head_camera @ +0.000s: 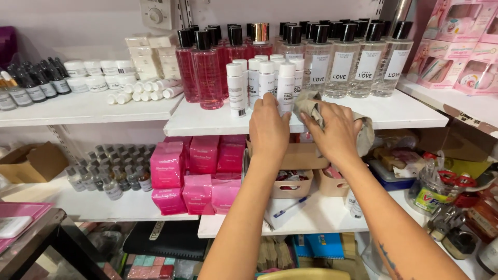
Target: Wiping face toner bottles with a cloth and organizing them on a shelf in a stockroom.
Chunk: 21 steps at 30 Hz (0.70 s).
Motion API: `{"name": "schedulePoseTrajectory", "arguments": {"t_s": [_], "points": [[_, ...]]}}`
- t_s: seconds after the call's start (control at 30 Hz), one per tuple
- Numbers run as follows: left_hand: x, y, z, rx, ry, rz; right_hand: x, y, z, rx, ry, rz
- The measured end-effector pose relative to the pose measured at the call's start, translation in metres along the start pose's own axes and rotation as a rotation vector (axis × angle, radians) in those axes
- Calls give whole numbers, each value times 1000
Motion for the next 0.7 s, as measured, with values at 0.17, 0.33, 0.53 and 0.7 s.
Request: {"name": "schedulePoseTrajectory", "arguments": {"t_s": [0.17, 0.33, 0.53, 0.7], "points": [[3, -2, 4, 1, -12, -24, 5, 2, -2, -42, 95, -58], [30, 11, -8, 67, -102, -60, 13, 37, -4, -230, 84, 55], [126, 17, -13, 104, -364, -258, 79, 95, -106, -998, -382, 27], [205, -50, 24, 47, -166, 10, 162, 122, -169, -1209, -777, -64]]}}
Point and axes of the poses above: each hand's wrist, its own x-axis away from the middle knuckle, its own y-axis out of the back of the hand, z = x × y, the point moved 7 cm from there along -x, towards the middle knuckle, and after that the axes turned 5 degrees about -z, right-handed, at the moved point
